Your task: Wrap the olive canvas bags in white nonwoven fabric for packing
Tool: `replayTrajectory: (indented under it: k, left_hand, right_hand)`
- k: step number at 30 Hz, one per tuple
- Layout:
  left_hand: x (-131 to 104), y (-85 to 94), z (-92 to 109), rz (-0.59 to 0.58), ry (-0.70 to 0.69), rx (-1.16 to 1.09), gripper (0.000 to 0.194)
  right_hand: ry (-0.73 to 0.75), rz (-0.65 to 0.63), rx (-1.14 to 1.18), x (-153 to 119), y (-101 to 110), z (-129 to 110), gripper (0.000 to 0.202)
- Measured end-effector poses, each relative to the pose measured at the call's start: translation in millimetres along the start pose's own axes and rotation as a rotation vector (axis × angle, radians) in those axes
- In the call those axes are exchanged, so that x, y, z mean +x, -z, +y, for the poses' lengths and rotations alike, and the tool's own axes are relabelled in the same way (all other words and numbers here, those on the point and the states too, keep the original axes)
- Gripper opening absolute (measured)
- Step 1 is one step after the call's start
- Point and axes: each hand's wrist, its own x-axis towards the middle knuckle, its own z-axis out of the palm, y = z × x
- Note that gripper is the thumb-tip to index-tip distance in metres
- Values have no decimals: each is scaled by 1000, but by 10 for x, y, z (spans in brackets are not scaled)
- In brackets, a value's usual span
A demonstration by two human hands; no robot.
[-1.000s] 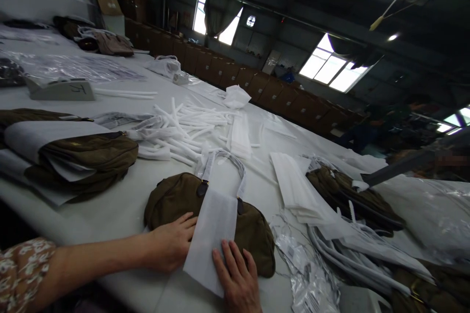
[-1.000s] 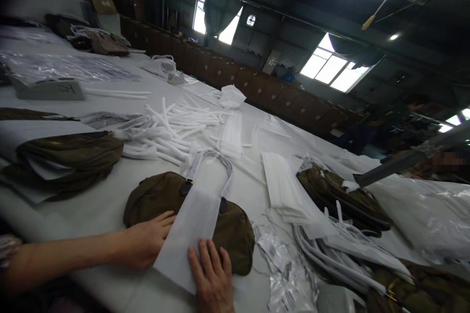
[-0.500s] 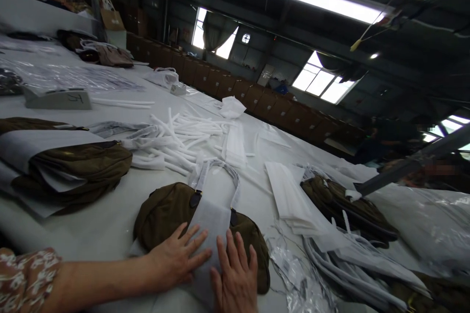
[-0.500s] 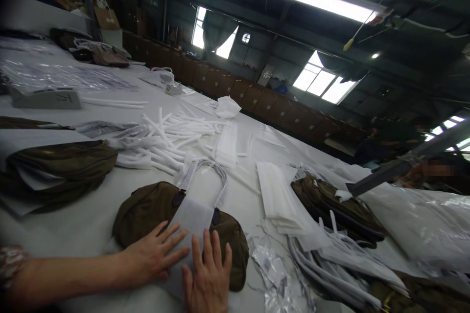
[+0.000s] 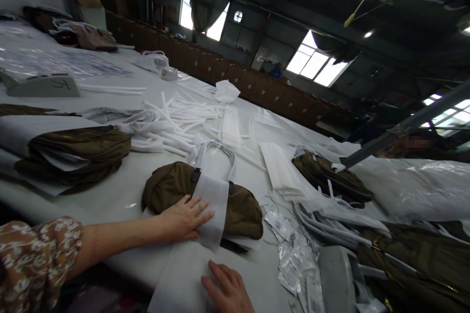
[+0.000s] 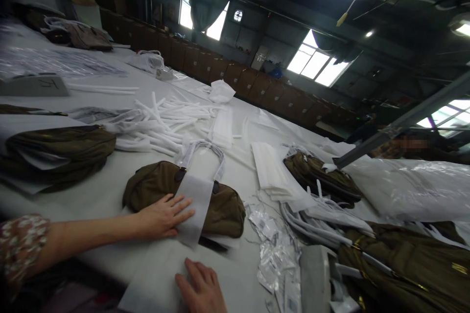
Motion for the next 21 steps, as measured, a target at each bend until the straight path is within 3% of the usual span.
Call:
replayTrajectory:
  k: [3, 6, 10, 15, 21]
  left_hand:
    - [-11, 39, 27, 7, 1, -1, 76]
    - [-22, 70, 53, 17, 8, 0, 77]
    - [-36, 76, 69, 19, 12, 5, 80]
    - [-49, 34, 91, 10, 22, 18, 82]
    - [-17, -57, 97, 42, 44, 67, 78]
  right_hand:
    - [-64, -53, -113, -207, -340, -172, 44]
    - [-167, -19, -32, -123, -429, -218, 43]
    - [-270, 33, 62, 138, -242, -166, 36]
    - [-80, 183, -90, 437, -52, 8, 17]
    - [-53, 188, -61, 569, 97, 68, 25]
